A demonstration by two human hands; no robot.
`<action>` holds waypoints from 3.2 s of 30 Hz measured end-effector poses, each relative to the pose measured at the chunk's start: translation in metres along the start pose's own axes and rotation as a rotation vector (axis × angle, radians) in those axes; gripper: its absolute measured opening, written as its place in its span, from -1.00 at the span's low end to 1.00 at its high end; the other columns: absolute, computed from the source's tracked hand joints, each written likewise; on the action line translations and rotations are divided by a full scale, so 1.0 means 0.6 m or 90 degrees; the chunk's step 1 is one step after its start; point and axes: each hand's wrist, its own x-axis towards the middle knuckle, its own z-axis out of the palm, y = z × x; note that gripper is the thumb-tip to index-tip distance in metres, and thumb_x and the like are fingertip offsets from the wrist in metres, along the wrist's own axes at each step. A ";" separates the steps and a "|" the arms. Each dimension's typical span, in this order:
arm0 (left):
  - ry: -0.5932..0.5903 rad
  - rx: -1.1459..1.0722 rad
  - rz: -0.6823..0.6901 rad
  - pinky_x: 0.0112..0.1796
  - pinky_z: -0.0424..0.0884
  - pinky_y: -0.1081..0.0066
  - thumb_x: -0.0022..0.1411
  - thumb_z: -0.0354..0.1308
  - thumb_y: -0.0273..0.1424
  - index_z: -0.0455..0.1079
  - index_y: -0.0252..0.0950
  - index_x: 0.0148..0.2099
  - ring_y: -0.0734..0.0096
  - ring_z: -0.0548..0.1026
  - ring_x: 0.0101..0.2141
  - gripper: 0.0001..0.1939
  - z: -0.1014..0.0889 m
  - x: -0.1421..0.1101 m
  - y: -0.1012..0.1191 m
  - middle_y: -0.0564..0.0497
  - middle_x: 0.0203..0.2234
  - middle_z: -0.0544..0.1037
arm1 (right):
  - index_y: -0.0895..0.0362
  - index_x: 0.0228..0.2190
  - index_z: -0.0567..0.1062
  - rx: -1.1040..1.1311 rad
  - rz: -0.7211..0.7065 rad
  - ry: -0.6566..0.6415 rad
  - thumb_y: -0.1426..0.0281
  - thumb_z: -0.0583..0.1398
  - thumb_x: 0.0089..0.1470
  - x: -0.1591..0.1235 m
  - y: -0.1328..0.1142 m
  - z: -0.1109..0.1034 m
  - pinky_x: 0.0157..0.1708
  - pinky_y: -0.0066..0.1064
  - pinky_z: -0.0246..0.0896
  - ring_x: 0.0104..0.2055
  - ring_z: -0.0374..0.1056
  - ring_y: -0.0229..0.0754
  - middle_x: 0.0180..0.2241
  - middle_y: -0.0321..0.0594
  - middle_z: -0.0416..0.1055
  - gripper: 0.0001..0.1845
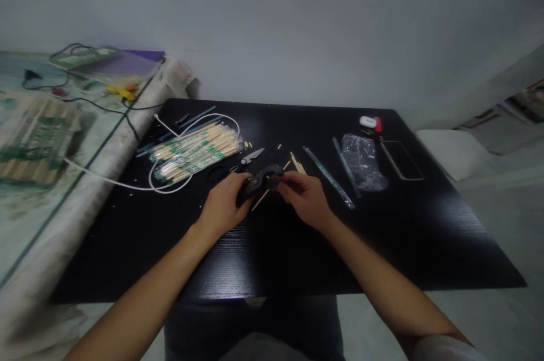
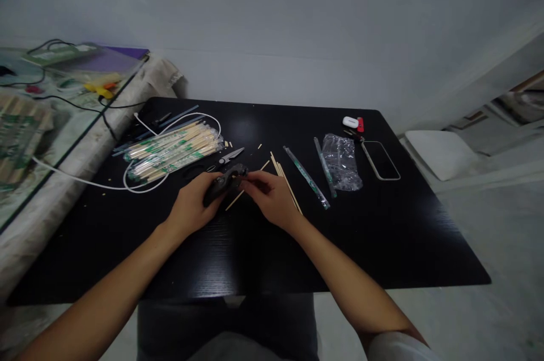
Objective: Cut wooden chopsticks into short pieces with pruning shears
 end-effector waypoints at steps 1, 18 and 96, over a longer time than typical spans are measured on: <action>-0.001 -0.002 -0.002 -0.12 0.49 0.28 0.27 0.16 -0.42 0.38 -0.25 0.07 0.23 0.58 -0.17 -0.69 0.000 0.000 0.001 -0.07 -0.15 0.59 | 0.09 -0.29 0.66 -0.005 0.003 0.004 0.12 0.36 0.10 -0.001 0.000 0.000 -0.37 -0.38 0.39 -0.41 0.46 -0.22 -0.39 -0.24 0.60 -0.71; -0.018 -0.031 -0.048 -0.07 0.50 0.25 0.34 0.13 -0.36 0.40 -0.26 0.08 0.21 0.60 -0.14 -0.71 0.006 0.001 0.017 -0.09 -0.14 0.61 | 0.06 -0.30 0.66 -0.081 -0.039 0.068 0.29 0.32 0.15 -0.003 0.005 0.007 -0.29 -0.34 0.41 -0.33 0.52 -0.17 -0.34 -0.23 0.63 -0.88; -0.220 -0.054 -0.143 -0.38 0.26 0.42 0.37 0.06 -0.43 0.31 -0.21 -0.16 0.31 0.53 -0.44 -0.97 -0.014 0.005 0.013 0.01 -0.45 0.54 | 0.18 -0.37 0.54 0.287 0.314 -0.144 0.11 0.42 0.00 0.010 0.010 -0.009 -0.70 -0.52 -0.34 -0.65 -0.08 -0.48 -0.55 -0.39 0.32 -0.61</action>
